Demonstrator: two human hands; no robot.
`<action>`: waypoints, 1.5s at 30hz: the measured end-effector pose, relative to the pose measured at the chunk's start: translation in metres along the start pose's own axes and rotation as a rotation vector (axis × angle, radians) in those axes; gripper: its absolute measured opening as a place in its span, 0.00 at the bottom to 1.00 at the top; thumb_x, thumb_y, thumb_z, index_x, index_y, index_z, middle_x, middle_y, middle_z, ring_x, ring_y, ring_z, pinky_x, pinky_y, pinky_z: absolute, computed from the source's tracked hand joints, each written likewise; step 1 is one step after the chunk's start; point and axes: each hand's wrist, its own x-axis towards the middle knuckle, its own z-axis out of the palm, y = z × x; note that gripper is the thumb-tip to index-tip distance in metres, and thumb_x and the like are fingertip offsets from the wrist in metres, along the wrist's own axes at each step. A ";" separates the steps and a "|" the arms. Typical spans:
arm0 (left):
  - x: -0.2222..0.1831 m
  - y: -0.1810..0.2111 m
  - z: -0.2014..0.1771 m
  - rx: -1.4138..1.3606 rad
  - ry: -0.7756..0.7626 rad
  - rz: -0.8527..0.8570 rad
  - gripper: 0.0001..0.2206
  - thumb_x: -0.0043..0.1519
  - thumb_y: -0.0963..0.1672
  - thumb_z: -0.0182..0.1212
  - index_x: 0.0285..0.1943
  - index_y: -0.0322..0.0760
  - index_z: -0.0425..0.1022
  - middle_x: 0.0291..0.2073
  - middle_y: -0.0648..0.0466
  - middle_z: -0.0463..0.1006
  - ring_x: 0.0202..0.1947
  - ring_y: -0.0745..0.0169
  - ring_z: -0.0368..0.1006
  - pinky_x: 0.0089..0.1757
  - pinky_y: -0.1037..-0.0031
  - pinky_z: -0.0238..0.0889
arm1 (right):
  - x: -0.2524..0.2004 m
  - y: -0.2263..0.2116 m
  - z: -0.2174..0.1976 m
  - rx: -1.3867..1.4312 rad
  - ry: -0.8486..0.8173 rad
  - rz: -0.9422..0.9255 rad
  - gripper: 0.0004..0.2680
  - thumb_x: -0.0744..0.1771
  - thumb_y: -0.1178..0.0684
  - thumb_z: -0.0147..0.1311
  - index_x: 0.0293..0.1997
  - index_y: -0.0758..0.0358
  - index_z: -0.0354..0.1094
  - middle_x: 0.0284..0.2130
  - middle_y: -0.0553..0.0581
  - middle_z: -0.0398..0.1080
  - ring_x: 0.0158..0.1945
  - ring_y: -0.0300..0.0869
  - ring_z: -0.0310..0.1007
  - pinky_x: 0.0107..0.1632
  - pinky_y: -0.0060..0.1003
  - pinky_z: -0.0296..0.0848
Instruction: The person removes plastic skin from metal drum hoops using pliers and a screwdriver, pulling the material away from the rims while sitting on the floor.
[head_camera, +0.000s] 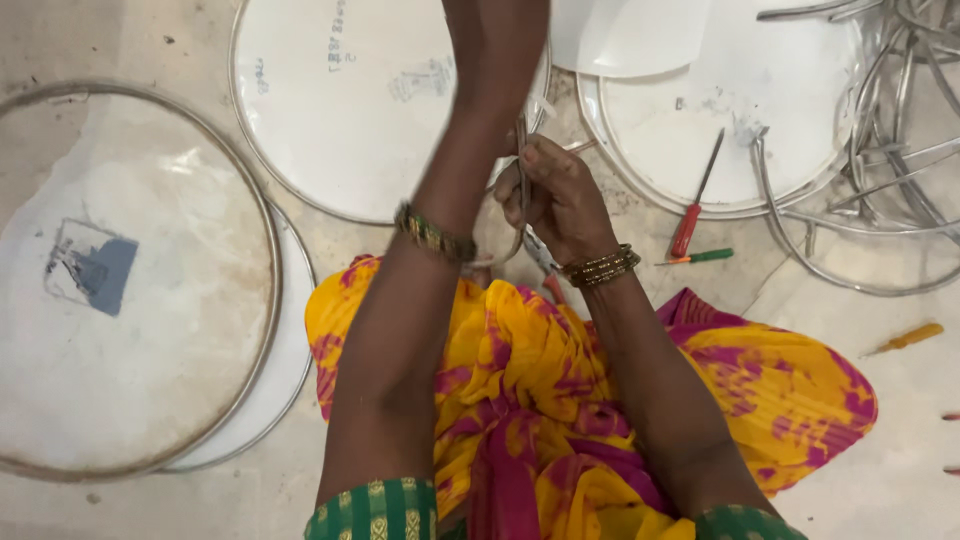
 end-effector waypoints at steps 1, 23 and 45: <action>-0.007 0.000 0.004 -0.083 0.008 -0.020 0.12 0.66 0.42 0.53 0.30 0.30 0.65 0.17 0.52 0.68 0.18 0.60 0.66 0.26 0.65 0.62 | 0.001 -0.006 0.004 0.032 0.014 0.014 0.09 0.72 0.47 0.47 0.42 0.62 0.65 0.25 0.54 0.70 0.22 0.36 0.66 0.27 0.28 0.65; 0.026 -0.044 0.063 0.091 0.020 0.135 0.11 0.62 0.43 0.56 0.28 0.30 0.70 0.17 0.47 0.73 0.17 0.52 0.67 0.26 0.63 0.64 | 0.006 -0.030 0.026 0.087 0.326 -0.039 0.12 0.72 0.42 0.47 0.33 0.57 0.63 0.13 0.41 0.50 0.13 0.29 0.43 0.16 0.28 0.44; 0.078 -0.049 -0.069 -0.064 0.182 -0.121 0.14 0.71 0.47 0.45 0.43 0.29 0.64 0.24 0.52 0.79 0.17 0.66 0.74 0.22 0.75 0.70 | -0.038 0.031 0.032 0.049 0.049 0.031 0.13 0.73 0.43 0.44 0.41 0.63 0.65 0.16 0.44 0.55 0.16 0.30 0.48 0.21 0.26 0.51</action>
